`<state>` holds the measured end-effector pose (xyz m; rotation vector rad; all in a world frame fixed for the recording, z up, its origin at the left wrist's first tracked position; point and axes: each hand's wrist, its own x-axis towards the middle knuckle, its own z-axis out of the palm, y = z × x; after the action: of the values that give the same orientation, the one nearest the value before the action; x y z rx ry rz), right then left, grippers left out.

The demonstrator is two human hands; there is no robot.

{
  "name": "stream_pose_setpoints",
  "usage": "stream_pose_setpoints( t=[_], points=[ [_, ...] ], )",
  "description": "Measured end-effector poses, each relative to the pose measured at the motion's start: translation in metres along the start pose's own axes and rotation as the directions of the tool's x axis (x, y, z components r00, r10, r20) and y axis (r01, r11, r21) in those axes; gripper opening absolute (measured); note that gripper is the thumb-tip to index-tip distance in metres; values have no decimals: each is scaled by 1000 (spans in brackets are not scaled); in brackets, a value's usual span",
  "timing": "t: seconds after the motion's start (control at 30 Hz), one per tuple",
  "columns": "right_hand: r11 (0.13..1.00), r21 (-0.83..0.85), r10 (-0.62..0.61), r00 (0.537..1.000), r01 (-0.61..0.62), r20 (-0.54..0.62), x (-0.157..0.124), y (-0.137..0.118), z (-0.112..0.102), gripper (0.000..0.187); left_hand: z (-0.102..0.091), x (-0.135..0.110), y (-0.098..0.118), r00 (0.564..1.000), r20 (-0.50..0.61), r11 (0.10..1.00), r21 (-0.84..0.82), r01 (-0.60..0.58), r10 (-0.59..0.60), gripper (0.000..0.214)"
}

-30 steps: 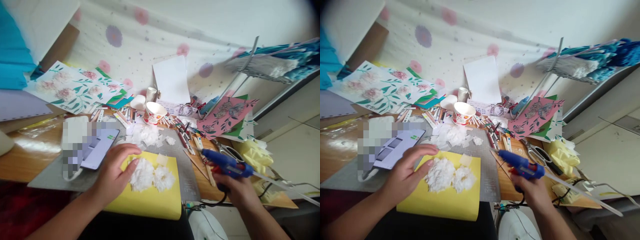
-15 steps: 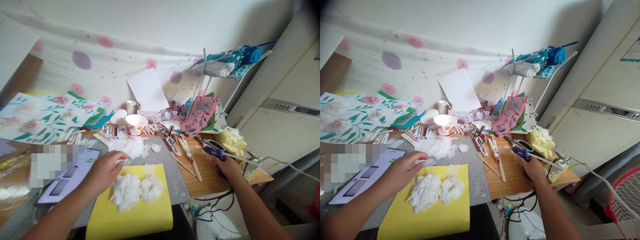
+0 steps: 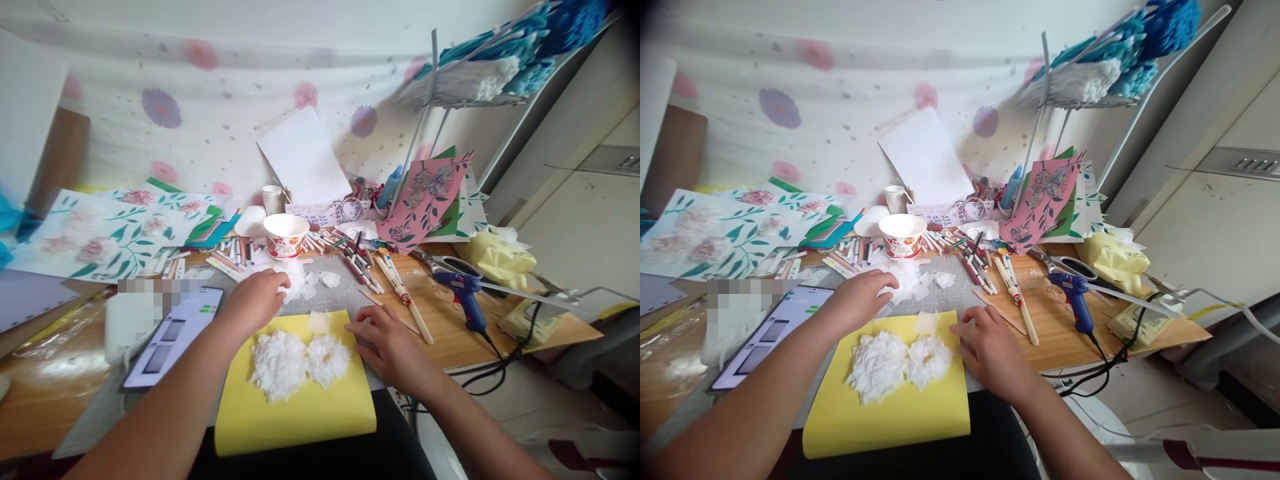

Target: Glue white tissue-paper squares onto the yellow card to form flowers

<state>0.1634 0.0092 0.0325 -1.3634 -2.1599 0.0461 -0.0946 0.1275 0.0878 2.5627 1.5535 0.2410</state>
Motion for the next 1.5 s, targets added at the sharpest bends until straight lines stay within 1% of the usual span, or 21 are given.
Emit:
stream_pose_setpoints(
  t=[0.03, 0.1, 0.17, 0.23, 0.3, 0.37, 0.5, 0.67, 0.77, 0.83, 0.87, 0.9, 0.93, 1.0, 1.03, 1.07, 1.13, 1.23, 1.33, 1.43, 1.5],
  points=[
    [1000, 7, 10, 1000, -9, -21, 6, -1, 2, 14, 2, 0, 2, 1000, 19, 1000, -5, -21, 22, 23],
    [998, 42, 57, 985, -51, -164, 11, 3, 7, 15, 7, -1, 8, 994, 68, 996, -28, -86, 87, 21],
    [991, 88, 126, 937, -102, -327, 10, 12, 8, 15, 11, -1, 15, 981, 113, 987, -54, -154, 159, 18],
    [982, 93, 190, 898, -166, -396, 4, 24, 6, 13, 17, 0, 23, 970, 136, 979, -71, -194, 202, 21],
    [968, 35, 243, 895, -248, -374, -3, 36, 2, 15, 23, 1, 29, 967, 141, 976, -76, -203, 212, 22],
    [949, -77, 274, 917, -307, -289, -9, 45, -2, 18, 29, 2, 33, 969, 136, 977, -81, -195, 205, 18],
    [914, -291, 264, 960, -281, -98, -14, 50, -1, 17, 37, 1, 35, 979, 105, 980, -115, -164, 176, 9],
    [906, -301, 284, 955, -298, -90, -4, 53, 1, 22, 41, 4, 27, 982, 65, 965, -209, -160, 177, 12],
    [916, -274, 280, 956, -293, -84, 1, 56, -6, 31, 41, 6, 22, 987, 32, 952, -271, -145, 160, 17],
    [936, -193, 279, 955, -294, -99, 3, 54, -12, 34, 39, 5, 20, 989, 15, 938, -321, -132, 144, 16],
    [950, -76, 293, 949, -302, -115, 4, 51, -15, 31, 37, 4, 20, 991, 9, 929, -349, -124, 135, 14],
    [945, 100, 323, 937, -312, -129, 5, 47, -16, 28, 34, 2, 20, 992, 6, 919, -378, -113, 125, 13],
    [895, 316, 371, 919, -316, -131, 5, 41, -16, 25, 31, -1, 21, 993, 5, 909, -404, -102, 114, 11],
    [654, 696, 477, 876, -297, -74, 7, 28, -12, 17, 25, -8, 24, 996, 10, 893, -444, -79, 94, 9],
    [531, 798, 516, 856, -285, -37, 8, 22, -7, 16, 22, -13, 26, 996, 10, 887, -456, -73, 87, 8],
    [439, 858, 545, 838, -268, -17, 8, 16, -2, 18, 20, -17, 29, 996, 5, 885, -460, -75, 87, 8],
    [361, 907, 587, 809, -218, -39, 10, 7, 9, 23, 17, -26, 34, 994, -20, 895, -432, -107, 110, 10],
    [360, 922, 628, 768, -143, -126, 9, 3, 20, 20, 18, -36, 40, 985, -79, 932, -320, -170, 152, 13],
    [425, 899, 629, 749, -107, -208, 6, 1, 22, 12, 24, -45, 45, 979, -112, 953, -233, -194, 172, 14],
    [509, 858, 583, 764, -77, -277, 6, -6, 20, 12, 31, -51, 47, 972, -148, 960, -185, -210, 184, 14],
    [524, 850, 552, 782, -54, -290, 9, -13, 19, 14, 35, -53, 48, 961, -207, 957, -185, -224, 185, 14]
  ],
)
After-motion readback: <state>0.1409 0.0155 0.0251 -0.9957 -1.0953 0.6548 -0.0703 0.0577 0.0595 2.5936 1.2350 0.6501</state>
